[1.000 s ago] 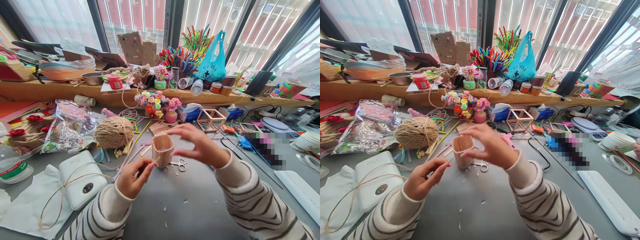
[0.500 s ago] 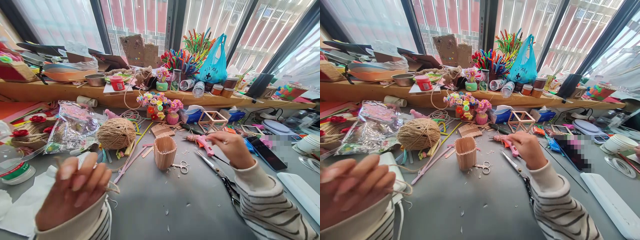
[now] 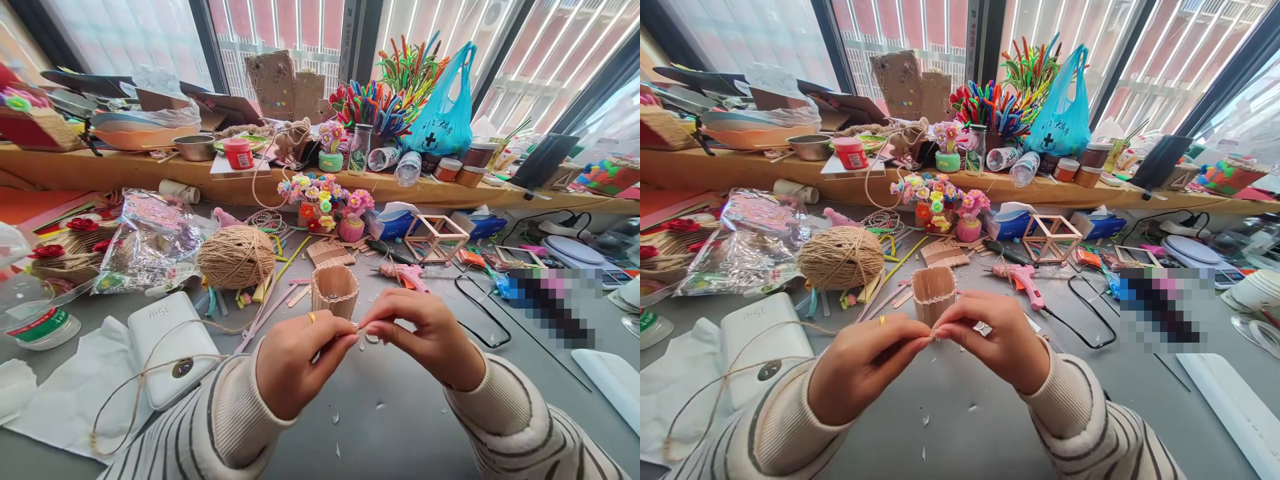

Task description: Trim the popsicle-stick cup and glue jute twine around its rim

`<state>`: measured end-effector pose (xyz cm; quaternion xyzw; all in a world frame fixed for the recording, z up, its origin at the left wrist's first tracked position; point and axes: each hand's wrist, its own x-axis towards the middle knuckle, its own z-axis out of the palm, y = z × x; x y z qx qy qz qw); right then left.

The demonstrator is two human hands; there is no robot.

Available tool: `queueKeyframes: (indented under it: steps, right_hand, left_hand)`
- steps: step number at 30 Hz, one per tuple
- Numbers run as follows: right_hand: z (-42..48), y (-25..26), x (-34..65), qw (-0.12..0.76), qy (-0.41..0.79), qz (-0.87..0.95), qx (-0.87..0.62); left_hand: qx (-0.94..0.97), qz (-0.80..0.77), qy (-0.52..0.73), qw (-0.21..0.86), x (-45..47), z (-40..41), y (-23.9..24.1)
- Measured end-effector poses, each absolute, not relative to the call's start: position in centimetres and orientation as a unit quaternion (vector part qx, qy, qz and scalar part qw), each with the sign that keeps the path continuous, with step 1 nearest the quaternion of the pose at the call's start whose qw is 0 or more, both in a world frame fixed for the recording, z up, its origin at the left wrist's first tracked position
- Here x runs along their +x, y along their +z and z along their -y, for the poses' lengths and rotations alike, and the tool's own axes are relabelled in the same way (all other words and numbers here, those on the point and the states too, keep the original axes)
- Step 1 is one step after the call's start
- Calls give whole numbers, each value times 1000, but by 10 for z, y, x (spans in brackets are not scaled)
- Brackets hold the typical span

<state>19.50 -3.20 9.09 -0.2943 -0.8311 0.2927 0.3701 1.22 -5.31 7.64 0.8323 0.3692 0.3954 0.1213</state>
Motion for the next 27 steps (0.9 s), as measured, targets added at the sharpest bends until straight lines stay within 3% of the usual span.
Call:
queueKeyframes:
  steps: [7,27]
  right_hand:
    - [5,76,201,395,243,817,-344]
    - [-15,56,208,384,275,788,-394]
  left_hand:
    - [812,-419,392,108,-7,26,78]
    - [791,-432,412,134,-8,13,52]
